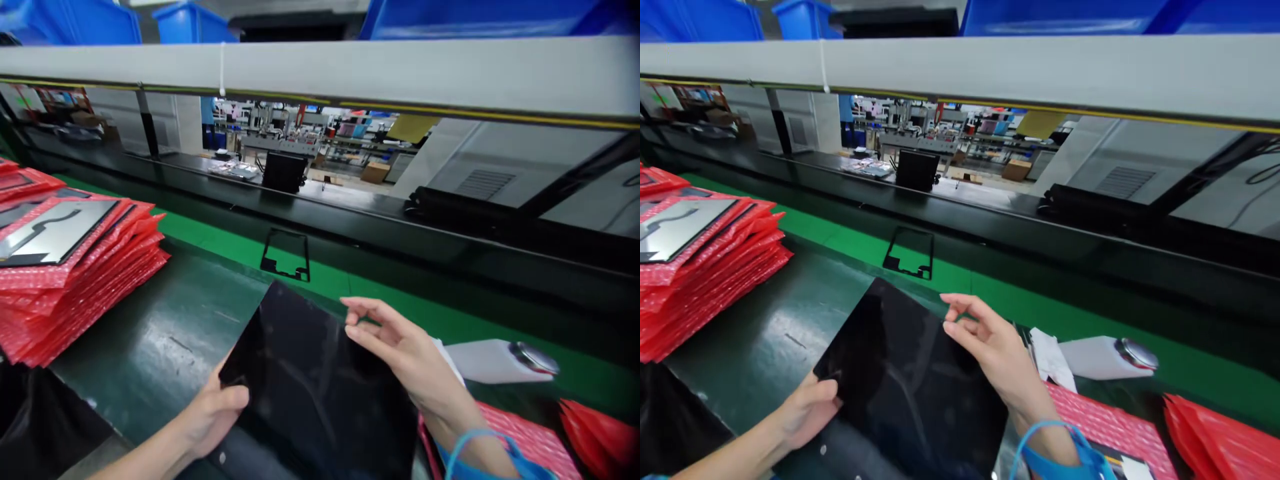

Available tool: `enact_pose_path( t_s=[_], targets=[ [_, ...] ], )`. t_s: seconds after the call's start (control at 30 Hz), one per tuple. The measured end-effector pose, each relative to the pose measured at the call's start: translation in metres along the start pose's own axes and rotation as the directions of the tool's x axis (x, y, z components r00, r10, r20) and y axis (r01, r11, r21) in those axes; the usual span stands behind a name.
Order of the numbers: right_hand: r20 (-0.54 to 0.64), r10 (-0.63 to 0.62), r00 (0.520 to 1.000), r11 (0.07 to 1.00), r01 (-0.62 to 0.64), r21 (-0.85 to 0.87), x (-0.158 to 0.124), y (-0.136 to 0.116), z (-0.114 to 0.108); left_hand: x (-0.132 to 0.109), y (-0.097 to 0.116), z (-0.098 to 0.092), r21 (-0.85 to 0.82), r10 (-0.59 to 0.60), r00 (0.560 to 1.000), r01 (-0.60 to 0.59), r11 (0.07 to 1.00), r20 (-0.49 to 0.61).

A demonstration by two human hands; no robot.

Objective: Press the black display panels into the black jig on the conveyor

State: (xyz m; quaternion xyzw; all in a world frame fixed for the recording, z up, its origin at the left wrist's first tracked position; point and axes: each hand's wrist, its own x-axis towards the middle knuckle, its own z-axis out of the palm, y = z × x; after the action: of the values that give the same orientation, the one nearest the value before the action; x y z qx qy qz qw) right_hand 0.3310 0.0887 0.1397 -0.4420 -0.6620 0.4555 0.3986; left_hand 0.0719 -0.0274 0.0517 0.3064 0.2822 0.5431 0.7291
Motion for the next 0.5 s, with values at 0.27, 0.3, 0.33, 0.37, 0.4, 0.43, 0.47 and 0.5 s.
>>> enact_pose_path(
  t_s=[0.27,0.3,0.33,0.37,0.4,0.43,0.47,0.5],
  targets=[
    [-0.193,-0.217,0.957,0.947,0.159,-0.278,0.049,0.015,0.006,0.116,0.048,0.027,0.073,0.276,0.88,-0.269,0.96,-0.387],
    [-0.189,-0.237,0.953,0.927,0.164,-0.337,0.042,0.017,-0.001,0.135,0.063,0.016,0.114,0.299,0.853,-0.277,0.954,-0.428],
    [-0.181,-0.249,0.951,0.909,0.165,-0.384,0.03,0.019,-0.009,0.154,0.079,0.003,0.152,0.321,0.821,-0.283,0.947,-0.471],
    [-0.172,-0.25,0.953,0.895,0.159,-0.418,0.015,0.021,-0.018,0.173,0.098,-0.01,0.202,0.356,0.778,-0.294,0.934,-0.517],
    [-0.164,-0.238,0.957,0.884,0.144,-0.444,-0.003,0.024,-0.027,0.19,0.116,-0.023,0.261,0.393,0.726,-0.296,0.919,-0.564],
    [-0.165,-0.223,0.961,0.875,0.123,-0.469,-0.023,0.029,-0.037,0.206,0.135,-0.036,0.326,0.429,0.675,-0.284,0.902,-0.6],
    [-0.178,-0.193,0.965,0.867,0.083,-0.491,-0.044,0.036,-0.047,0.219,0.153,-0.048,0.395,0.466,0.625,-0.261,0.881,-0.626],
    [-0.205,-0.159,0.966,0.858,0.032,-0.512,-0.066,0.044,-0.056,0.231,0.169,-0.058,0.465,0.5,0.585,-0.225,0.856,-0.639]
  ],
)
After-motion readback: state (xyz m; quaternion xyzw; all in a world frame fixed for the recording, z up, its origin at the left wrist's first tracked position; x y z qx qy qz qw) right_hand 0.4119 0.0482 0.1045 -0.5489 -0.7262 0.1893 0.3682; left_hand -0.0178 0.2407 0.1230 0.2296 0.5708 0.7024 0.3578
